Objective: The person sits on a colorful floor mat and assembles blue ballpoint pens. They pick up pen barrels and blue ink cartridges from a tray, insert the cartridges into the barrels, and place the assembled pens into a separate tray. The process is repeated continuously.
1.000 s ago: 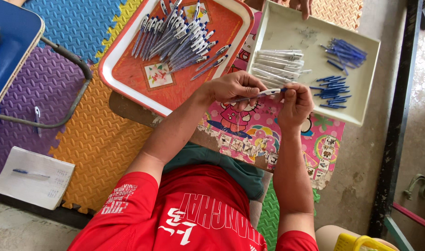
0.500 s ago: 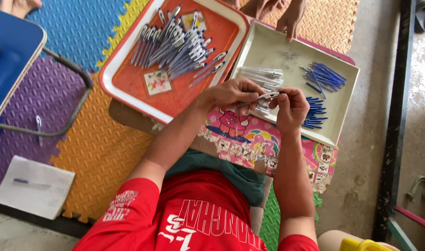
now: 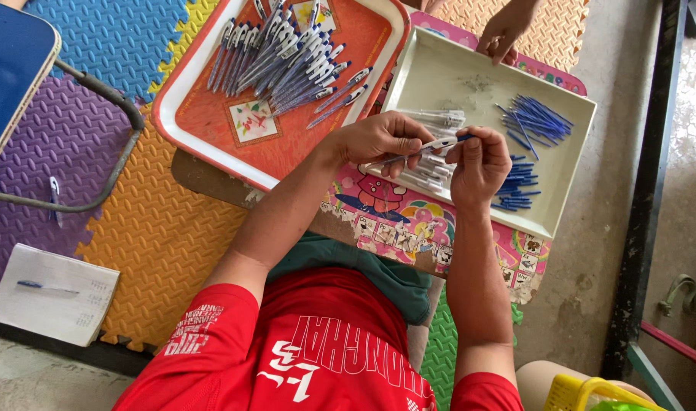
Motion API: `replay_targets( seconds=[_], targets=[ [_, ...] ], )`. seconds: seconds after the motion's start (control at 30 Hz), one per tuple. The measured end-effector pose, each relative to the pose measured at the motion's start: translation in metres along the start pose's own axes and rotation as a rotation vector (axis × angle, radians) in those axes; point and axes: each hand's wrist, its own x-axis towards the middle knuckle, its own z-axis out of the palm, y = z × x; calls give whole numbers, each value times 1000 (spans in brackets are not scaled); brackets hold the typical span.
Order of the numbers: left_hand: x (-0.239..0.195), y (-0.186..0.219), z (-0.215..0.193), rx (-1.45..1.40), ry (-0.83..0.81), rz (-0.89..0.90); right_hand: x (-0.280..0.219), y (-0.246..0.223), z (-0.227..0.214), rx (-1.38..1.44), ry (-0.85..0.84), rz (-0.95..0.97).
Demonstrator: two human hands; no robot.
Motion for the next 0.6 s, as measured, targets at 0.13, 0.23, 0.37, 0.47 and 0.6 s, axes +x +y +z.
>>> replay_targets(
  seconds=[0.13, 0.23, 0.37, 0.47, 0.6],
  targets=[
    [-2, 0, -2, -1, 6, 6, 2, 0, -6, 12, 27, 4],
    [-1, -2, -4, 8, -11, -1, 2, 1, -9, 37, 19, 25],
    [0, -1, -6, 13, -7, -19, 4, -1, -3, 37, 29, 33],
    [1, -2, -8, 19, -10, -24, 3, 2, -8, 51, 33, 54],
    [1, -4, -10, 14, -11, -29, 3, 4, -11, 50, 46, 65]
  ],
)
